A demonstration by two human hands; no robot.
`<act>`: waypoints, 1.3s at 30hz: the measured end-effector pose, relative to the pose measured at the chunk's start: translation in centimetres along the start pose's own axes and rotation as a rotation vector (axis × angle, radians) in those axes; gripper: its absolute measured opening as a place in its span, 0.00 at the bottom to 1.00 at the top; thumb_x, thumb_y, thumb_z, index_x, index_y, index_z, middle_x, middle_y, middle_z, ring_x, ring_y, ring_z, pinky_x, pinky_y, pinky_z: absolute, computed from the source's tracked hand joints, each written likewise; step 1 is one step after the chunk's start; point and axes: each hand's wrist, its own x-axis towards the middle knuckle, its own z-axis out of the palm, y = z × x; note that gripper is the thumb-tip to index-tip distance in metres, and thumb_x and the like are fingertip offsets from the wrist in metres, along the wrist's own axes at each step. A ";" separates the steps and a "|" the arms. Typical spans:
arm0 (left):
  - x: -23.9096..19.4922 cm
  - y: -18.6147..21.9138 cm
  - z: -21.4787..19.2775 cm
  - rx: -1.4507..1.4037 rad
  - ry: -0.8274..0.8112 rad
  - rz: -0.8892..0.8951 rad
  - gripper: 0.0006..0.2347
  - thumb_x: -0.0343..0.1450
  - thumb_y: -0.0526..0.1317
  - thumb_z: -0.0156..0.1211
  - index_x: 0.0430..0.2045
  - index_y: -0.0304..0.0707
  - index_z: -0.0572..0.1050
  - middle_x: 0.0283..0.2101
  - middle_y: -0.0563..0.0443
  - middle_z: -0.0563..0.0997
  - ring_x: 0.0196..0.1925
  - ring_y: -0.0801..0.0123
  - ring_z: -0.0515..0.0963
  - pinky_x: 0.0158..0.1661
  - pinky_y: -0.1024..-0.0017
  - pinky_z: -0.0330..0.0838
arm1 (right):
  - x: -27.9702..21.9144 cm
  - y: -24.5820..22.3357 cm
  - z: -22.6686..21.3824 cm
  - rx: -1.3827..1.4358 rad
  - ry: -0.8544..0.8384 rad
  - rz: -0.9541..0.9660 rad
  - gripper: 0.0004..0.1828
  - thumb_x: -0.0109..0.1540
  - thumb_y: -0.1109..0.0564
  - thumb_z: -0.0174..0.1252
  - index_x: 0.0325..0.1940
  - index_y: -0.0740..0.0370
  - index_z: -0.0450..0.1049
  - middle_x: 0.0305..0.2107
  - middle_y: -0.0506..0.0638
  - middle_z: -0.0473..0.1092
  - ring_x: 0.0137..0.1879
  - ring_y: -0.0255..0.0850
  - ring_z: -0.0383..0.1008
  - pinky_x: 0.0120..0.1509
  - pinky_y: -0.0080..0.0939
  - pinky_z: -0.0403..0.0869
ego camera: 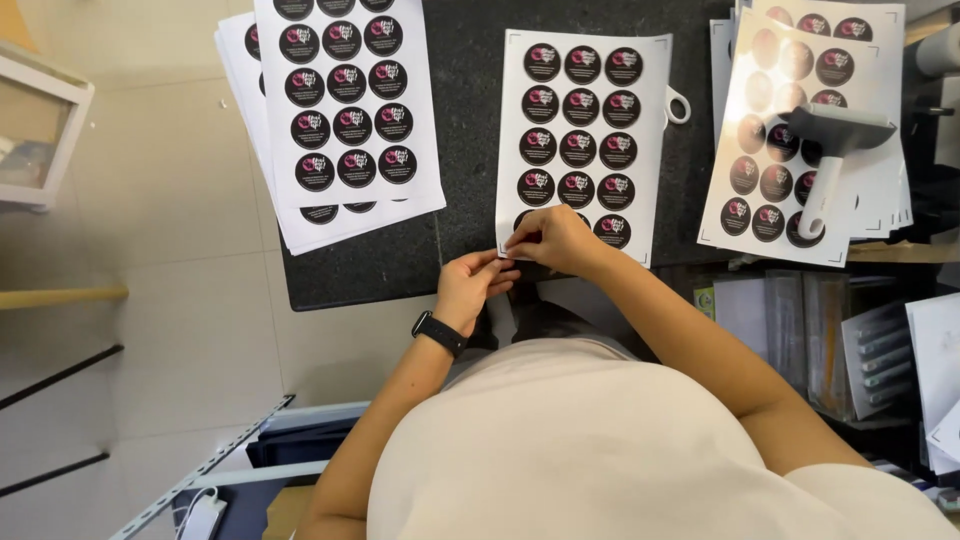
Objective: Operating a sticker cutting machine and peeling the excess material from the sticker sheets.
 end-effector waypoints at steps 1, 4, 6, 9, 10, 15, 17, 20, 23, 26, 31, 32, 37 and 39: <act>0.1 0.3 0.0 0.013 0.011 0.005 0.13 0.75 0.28 0.53 0.54 0.20 0.74 0.46 0.27 0.83 0.43 0.47 0.87 0.43 0.63 0.86 | 0.3 0.0 -0.2 0.009 -0.002 0.039 0.09 0.54 0.55 0.73 0.37 0.56 0.85 0.27 0.48 0.79 0.34 0.42 0.80 0.40 0.38 0.78; -0.2 0.9 0.5 0.018 0.042 0.005 0.12 0.76 0.29 0.52 0.52 0.20 0.75 0.45 0.27 0.83 0.41 0.45 0.87 0.40 0.63 0.86 | 0.4 -0.6 -0.7 -0.017 -0.042 0.036 0.13 0.50 0.51 0.76 0.37 0.55 0.85 0.26 0.46 0.79 0.33 0.40 0.80 0.39 0.40 0.78; -0.6 1.7 0.8 0.047 0.042 0.005 0.12 0.76 0.29 0.51 0.52 0.21 0.75 0.44 0.26 0.83 0.40 0.45 0.87 0.40 0.63 0.86 | 0.7 0.0 -0.3 -0.031 -0.038 0.015 0.14 0.51 0.50 0.76 0.37 0.55 0.85 0.25 0.46 0.79 0.32 0.40 0.80 0.38 0.39 0.78; -0.8 2.2 1.0 0.077 0.037 0.007 0.12 0.76 0.29 0.50 0.52 0.22 0.76 0.44 0.25 0.83 0.40 0.45 0.87 0.39 0.63 0.86 | 0.9 0.5 -0.3 -0.044 -0.031 -0.007 0.15 0.53 0.48 0.75 0.39 0.54 0.84 0.25 0.45 0.79 0.31 0.40 0.79 0.38 0.38 0.77; -0.8 2.3 1.0 0.080 0.034 0.008 0.12 0.76 0.29 0.50 0.51 0.22 0.76 0.44 0.25 0.83 0.39 0.44 0.87 0.39 0.62 0.86 | 0.9 0.5 -0.3 -0.040 -0.031 -0.008 0.16 0.53 0.46 0.74 0.41 0.53 0.84 0.25 0.45 0.79 0.31 0.40 0.79 0.38 0.39 0.77; -0.7 2.2 0.8 0.081 0.032 0.012 0.11 0.76 0.29 0.50 0.50 0.22 0.76 0.43 0.26 0.84 0.39 0.45 0.87 0.39 0.63 0.86 | 1.0 -0.4 -0.9 -0.069 -0.061 0.006 0.13 0.54 0.51 0.73 0.42 0.53 0.85 0.27 0.45 0.79 0.32 0.42 0.79 0.39 0.39 0.76; -0.8 2.3 1.0 0.083 0.029 0.014 0.11 0.76 0.30 0.50 0.50 0.22 0.76 0.43 0.26 0.84 0.39 0.45 0.87 0.39 0.63 0.86 | 1.2 -0.2 -0.9 -0.079 -0.065 0.015 0.13 0.54 0.51 0.73 0.41 0.53 0.85 0.27 0.45 0.79 0.32 0.42 0.79 0.38 0.39 0.76; -1.0 2.6 1.2 0.108 0.052 0.017 0.11 0.76 0.30 0.50 0.49 0.22 0.76 0.42 0.28 0.84 0.38 0.48 0.88 0.37 0.65 0.86 | 1.6 0.2 -0.8 -0.074 -0.064 0.042 0.10 0.53 0.50 0.73 0.38 0.48 0.85 0.26 0.42 0.79 0.32 0.40 0.79 0.37 0.37 0.76; -0.8 2.5 1.0 0.168 0.077 0.022 0.10 0.76 0.31 0.52 0.47 0.25 0.78 0.41 0.31 0.85 0.36 0.50 0.88 0.35 0.67 0.86 | 1.7 0.2 -0.8 -0.058 -0.065 0.050 0.09 0.52 0.51 0.74 0.37 0.48 0.86 0.26 0.42 0.79 0.31 0.39 0.79 0.37 0.35 0.75; -0.8 2.9 1.1 0.216 0.101 0.032 0.10 0.76 0.32 0.53 0.46 0.24 0.78 0.39 0.31 0.85 0.34 0.50 0.88 0.33 0.67 0.86 | 1.8 0.4 -0.7 -0.066 -0.076 0.082 0.08 0.52 0.51 0.74 0.35 0.48 0.86 0.25 0.41 0.79 0.32 0.39 0.79 0.38 0.36 0.75; -0.6 3.3 1.0 0.249 0.102 0.000 0.10 0.76 0.33 0.53 0.46 0.24 0.77 0.39 0.32 0.85 0.33 0.51 0.88 0.32 0.67 0.86 | 1.9 0.2 -1.0 -0.093 -0.107 0.098 0.08 0.52 0.51 0.73 0.35 0.47 0.86 0.25 0.41 0.79 0.32 0.40 0.80 0.39 0.37 0.76; -0.7 3.2 1.0 0.248 0.102 0.000 0.10 0.76 0.33 0.53 0.46 0.24 0.77 0.39 0.32 0.85 0.33 0.51 0.88 0.32 0.67 0.86 | 1.9 0.2 -0.9 -0.094 -0.108 0.099 0.08 0.52 0.51 0.73 0.35 0.47 0.86 0.25 0.41 0.79 0.32 0.40 0.80 0.39 0.37 0.76; -0.3 2.8 0.8 0.234 0.094 -0.003 0.09 0.77 0.33 0.53 0.45 0.26 0.78 0.38 0.34 0.85 0.33 0.52 0.88 0.32 0.68 0.86 | 2.3 -0.2 -1.1 -0.057 -0.153 0.191 0.07 0.52 0.52 0.73 0.33 0.47 0.85 0.21 0.43 0.78 0.25 0.36 0.77 0.33 0.31 0.73; -0.6 3.1 0.9 0.240 0.091 -0.002 0.09 0.76 0.33 0.53 0.45 0.26 0.78 0.38 0.33 0.85 0.33 0.52 0.88 0.32 0.68 0.86 | 2.4 -0.5 -1.2 -0.062 -0.160 0.201 0.07 0.51 0.52 0.74 0.33 0.47 0.86 0.20 0.43 0.78 0.24 0.35 0.77 0.32 0.30 0.72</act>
